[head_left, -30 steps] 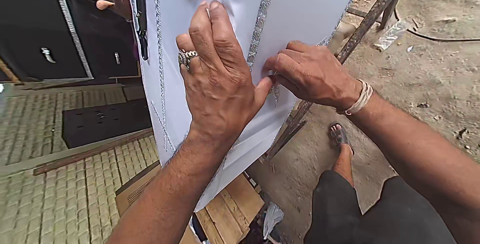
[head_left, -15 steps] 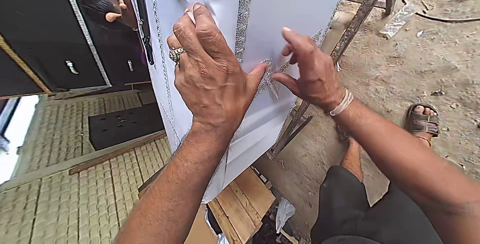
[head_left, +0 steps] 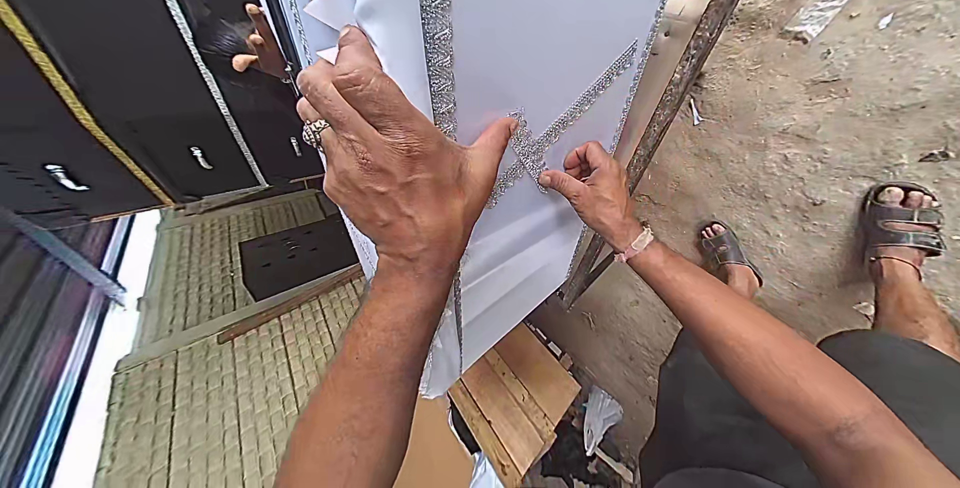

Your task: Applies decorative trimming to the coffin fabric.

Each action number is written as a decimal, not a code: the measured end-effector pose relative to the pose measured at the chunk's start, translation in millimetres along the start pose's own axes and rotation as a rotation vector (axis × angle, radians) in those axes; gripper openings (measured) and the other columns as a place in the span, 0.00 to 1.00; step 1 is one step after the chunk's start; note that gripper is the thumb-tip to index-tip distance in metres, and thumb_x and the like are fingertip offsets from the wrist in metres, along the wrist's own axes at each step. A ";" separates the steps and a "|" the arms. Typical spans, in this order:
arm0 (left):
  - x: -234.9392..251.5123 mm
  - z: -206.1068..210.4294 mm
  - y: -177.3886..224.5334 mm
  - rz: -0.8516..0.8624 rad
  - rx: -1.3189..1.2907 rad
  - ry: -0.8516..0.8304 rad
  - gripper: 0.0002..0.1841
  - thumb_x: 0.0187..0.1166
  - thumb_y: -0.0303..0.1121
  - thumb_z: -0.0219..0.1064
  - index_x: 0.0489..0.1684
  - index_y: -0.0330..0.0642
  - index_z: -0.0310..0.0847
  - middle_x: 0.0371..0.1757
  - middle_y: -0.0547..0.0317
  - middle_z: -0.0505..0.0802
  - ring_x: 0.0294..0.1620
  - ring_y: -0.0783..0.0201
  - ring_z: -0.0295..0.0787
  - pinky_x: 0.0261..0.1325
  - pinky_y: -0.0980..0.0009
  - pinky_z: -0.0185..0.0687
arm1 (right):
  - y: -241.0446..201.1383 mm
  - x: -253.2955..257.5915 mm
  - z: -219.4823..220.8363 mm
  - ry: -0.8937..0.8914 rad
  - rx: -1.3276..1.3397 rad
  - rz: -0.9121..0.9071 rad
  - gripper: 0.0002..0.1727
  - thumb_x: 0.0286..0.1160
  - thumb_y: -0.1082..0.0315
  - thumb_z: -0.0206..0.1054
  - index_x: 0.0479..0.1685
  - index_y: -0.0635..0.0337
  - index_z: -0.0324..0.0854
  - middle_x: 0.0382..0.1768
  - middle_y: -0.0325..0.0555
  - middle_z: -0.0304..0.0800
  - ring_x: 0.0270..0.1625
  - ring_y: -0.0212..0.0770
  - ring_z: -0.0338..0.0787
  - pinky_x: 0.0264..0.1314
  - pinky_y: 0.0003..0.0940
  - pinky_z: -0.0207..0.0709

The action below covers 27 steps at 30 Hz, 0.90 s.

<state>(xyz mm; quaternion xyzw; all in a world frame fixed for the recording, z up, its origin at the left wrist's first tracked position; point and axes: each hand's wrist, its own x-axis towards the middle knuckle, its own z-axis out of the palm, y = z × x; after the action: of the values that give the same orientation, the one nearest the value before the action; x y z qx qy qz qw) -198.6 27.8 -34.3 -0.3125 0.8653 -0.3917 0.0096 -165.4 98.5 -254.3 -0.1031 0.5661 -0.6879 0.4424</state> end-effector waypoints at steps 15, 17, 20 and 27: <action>4.2 -0.1 7.4 -0.046 0.049 0.007 0.66 0.47 0.81 0.71 0.81 0.33 0.63 0.66 0.32 0.79 0.50 0.38 0.86 0.40 0.47 0.81 | 8.1 -12.2 12.8 0.047 0.040 0.000 0.28 0.59 0.42 0.82 0.38 0.58 0.81 0.33 0.41 0.82 0.31 0.34 0.81 0.35 0.33 0.78; 4.2 -0.8 7.9 -0.051 0.041 -0.006 0.66 0.47 0.80 0.72 0.82 0.33 0.62 0.66 0.32 0.78 0.51 0.38 0.85 0.40 0.47 0.81 | 9.6 -12.0 13.1 0.053 0.032 -0.006 0.29 0.58 0.41 0.83 0.37 0.58 0.81 0.32 0.41 0.81 0.31 0.34 0.80 0.35 0.34 0.78; 4.4 -0.5 7.9 -0.044 0.027 0.000 0.66 0.47 0.80 0.72 0.81 0.32 0.63 0.64 0.32 0.80 0.51 0.38 0.85 0.40 0.46 0.81 | 8.0 -11.2 12.6 0.052 0.021 0.013 0.30 0.57 0.40 0.83 0.35 0.59 0.81 0.32 0.41 0.80 0.30 0.34 0.79 0.36 0.35 0.76; 2.4 -0.8 7.3 -0.034 -0.035 0.004 0.61 0.51 0.75 0.74 0.78 0.28 0.68 0.61 0.29 0.82 0.49 0.36 0.88 0.38 0.46 0.83 | -7.2 -7.7 -8.0 -0.063 -0.086 0.099 0.33 0.61 0.36 0.78 0.45 0.61 0.84 0.36 0.43 0.85 0.37 0.38 0.84 0.44 0.41 0.80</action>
<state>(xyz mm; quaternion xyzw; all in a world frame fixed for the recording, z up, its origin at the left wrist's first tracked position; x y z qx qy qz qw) -204.6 30.6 -38.1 -0.3266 0.8665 -0.3774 -0.0045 -169.5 109.3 -247.9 -0.1156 0.5852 -0.6367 0.4886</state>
